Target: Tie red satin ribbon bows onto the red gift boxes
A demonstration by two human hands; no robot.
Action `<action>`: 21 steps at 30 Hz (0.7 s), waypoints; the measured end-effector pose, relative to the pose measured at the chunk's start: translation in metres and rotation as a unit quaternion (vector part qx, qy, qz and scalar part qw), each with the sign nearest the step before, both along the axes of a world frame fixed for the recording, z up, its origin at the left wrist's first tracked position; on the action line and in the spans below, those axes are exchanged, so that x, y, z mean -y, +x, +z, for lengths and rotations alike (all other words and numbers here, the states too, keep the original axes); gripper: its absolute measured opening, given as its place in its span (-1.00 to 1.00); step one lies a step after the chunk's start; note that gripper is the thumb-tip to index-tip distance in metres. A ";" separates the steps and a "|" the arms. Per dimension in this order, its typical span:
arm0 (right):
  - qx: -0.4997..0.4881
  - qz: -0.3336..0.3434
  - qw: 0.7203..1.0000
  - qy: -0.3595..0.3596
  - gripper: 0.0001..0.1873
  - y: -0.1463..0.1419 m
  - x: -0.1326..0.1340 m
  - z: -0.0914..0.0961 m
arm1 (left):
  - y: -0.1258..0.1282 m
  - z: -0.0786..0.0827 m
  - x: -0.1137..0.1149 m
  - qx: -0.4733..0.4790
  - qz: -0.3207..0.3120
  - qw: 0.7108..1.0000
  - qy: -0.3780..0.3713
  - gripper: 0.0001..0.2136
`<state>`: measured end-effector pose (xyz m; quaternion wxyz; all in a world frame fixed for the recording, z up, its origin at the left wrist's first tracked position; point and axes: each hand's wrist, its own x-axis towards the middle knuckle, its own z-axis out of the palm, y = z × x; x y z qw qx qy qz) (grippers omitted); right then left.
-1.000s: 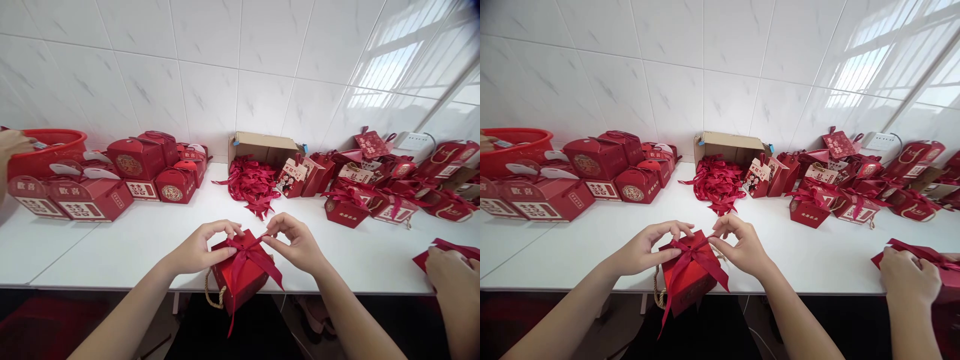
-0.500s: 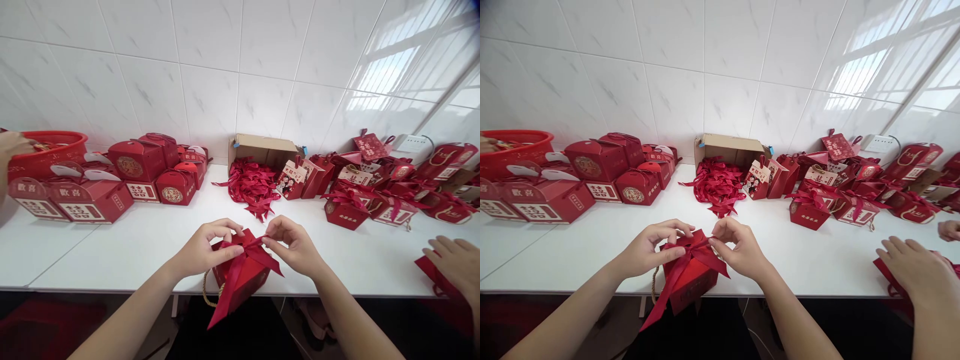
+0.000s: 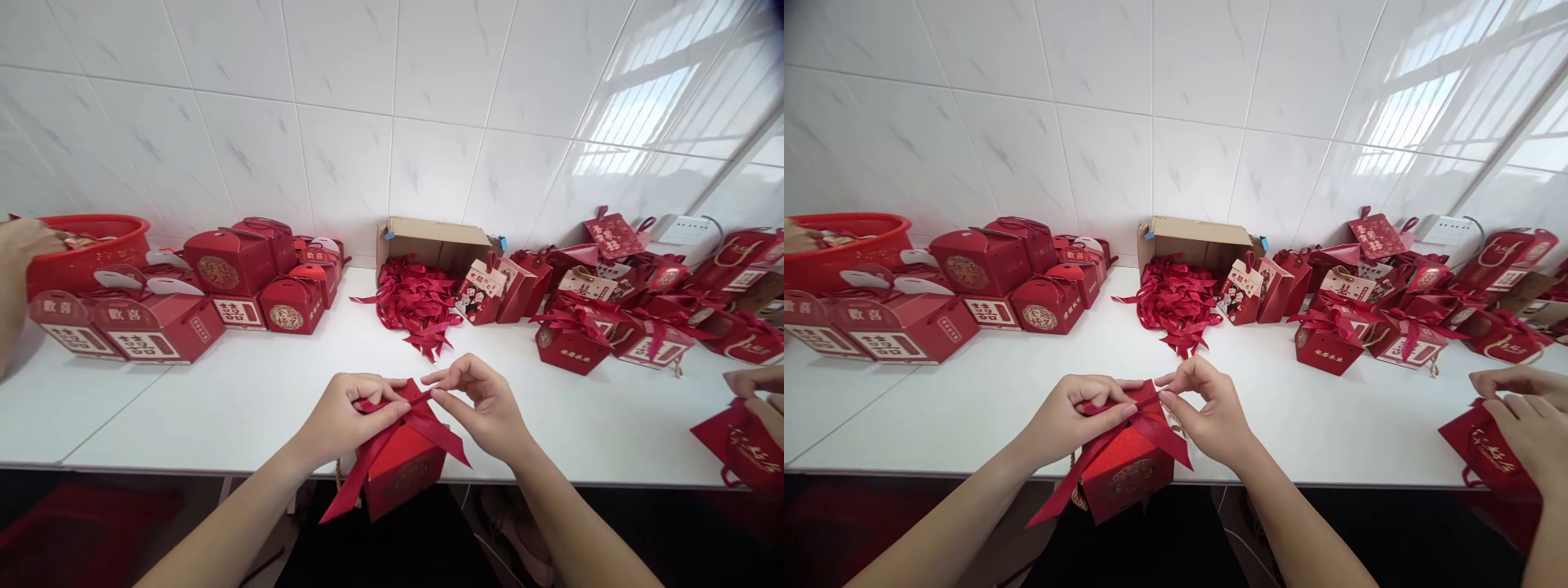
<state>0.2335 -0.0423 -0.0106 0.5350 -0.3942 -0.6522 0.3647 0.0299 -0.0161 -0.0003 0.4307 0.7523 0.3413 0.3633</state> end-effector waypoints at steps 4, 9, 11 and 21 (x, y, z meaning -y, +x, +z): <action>-0.049 -0.015 0.999 0.003 -0.74 -0.001 0.002 -0.006 | 0.001 -0.004 0.006 -0.008 -0.012 1.000 0.028 -0.53; -0.057 -0.022 0.998 -0.014 -0.63 -0.003 0.006 -0.010 | 0.000 -0.003 0.010 -0.010 -0.025 0.999 0.025 -0.56; -0.038 -0.015 0.999 -0.012 -0.63 0.001 0.005 -0.012 | -0.001 -0.003 0.010 -0.013 -0.026 1.000 0.013 -0.57; 0.086 0.257 0.962 -0.019 0.48 0.030 -0.004 -0.048 | 0.001 -0.021 0.002 0.120 0.043 0.992 0.015 -0.73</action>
